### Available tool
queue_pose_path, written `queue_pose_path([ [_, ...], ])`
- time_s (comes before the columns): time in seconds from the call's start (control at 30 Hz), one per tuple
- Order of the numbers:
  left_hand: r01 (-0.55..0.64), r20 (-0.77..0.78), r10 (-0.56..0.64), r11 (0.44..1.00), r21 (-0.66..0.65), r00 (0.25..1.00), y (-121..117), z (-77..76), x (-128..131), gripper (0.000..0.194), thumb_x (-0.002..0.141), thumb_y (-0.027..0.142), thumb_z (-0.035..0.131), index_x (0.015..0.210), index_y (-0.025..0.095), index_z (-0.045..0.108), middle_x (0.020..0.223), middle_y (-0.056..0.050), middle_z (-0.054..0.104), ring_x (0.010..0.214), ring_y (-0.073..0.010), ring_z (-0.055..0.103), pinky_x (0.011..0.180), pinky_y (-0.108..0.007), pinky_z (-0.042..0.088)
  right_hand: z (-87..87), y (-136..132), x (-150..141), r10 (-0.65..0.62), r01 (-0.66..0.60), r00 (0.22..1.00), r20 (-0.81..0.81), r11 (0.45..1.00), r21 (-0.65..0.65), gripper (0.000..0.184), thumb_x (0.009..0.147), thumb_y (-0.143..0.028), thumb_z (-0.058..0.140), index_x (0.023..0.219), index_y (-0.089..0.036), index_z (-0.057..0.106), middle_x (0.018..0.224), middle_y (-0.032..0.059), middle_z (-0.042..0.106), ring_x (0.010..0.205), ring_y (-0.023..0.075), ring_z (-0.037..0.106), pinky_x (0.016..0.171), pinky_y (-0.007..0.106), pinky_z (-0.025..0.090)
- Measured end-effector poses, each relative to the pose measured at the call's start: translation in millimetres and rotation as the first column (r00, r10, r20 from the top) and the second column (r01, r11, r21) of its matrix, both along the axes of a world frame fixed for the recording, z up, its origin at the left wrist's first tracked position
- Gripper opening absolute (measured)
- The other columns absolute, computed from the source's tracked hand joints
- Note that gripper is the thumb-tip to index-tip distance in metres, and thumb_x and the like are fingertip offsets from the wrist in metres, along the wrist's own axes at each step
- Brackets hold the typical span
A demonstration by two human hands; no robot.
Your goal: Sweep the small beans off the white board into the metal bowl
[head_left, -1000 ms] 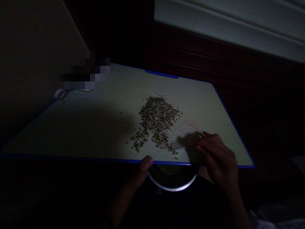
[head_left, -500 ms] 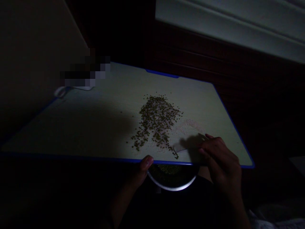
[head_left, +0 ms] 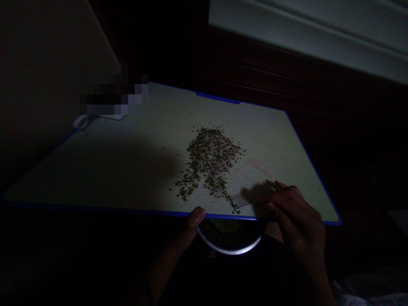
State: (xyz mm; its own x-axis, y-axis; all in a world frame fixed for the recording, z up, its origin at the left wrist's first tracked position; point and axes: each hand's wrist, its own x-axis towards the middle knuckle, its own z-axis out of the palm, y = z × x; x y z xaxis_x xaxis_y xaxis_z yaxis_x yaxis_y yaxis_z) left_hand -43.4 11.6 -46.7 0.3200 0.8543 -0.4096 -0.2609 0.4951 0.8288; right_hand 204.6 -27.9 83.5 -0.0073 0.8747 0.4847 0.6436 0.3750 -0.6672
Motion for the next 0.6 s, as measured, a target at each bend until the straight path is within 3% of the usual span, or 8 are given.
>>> queue_pose_path([
  [0.23,-0.047,-0.084,0.048,0.999,0.01,0.995,-1,-13.3,-1,0.047,0.069,0.07,0.064,0.06,0.025,0.054,0.063,-0.001,0.054,0.07,-0.0257,0.054,0.078,-0.043,0.05,3.2,1,-4,0.029,-0.029,0.999,0.038,1.0,0.005,0.013,0.095,-0.013,0.065,0.095,-0.024,0.072,0.089,-0.0001,0.071,0.089,0.0183,0.064,0.11,0.053,0.047],
  [0.4,0.027,0.024,-0.027,1.0,-0.012,0.999,-1,-8.1,-1,0.046,0.073,0.069,0.065,0.069,0.023,0.062,0.073,-0.004,0.064,0.082,-0.0284,0.06,0.085,-0.043,0.05,3.7,0,-7,0.059,-0.059,0.998,0.036,0.998,0.002,0.014,0.095,-0.012,0.065,0.094,-0.025,0.072,0.088,-0.0014,0.07,0.087,0.0171,0.064,0.11,0.054,0.047],
  [0.6,-0.002,-0.044,0.001,1.0,-0.025,0.999,1,-4.6,3,0.052,0.064,0.074,0.067,0.061,0.025,0.05,0.063,-0.001,0.053,0.07,-0.0247,0.054,0.077,-0.044,0.05,1.9,-8,-6,0.044,-0.044,0.999,0.005,0.999,-0.003,0.017,0.095,-0.012,0.065,0.095,-0.026,0.072,0.087,-0.0023,0.07,0.087,0.0175,0.065,0.112,0.055,0.046],
])
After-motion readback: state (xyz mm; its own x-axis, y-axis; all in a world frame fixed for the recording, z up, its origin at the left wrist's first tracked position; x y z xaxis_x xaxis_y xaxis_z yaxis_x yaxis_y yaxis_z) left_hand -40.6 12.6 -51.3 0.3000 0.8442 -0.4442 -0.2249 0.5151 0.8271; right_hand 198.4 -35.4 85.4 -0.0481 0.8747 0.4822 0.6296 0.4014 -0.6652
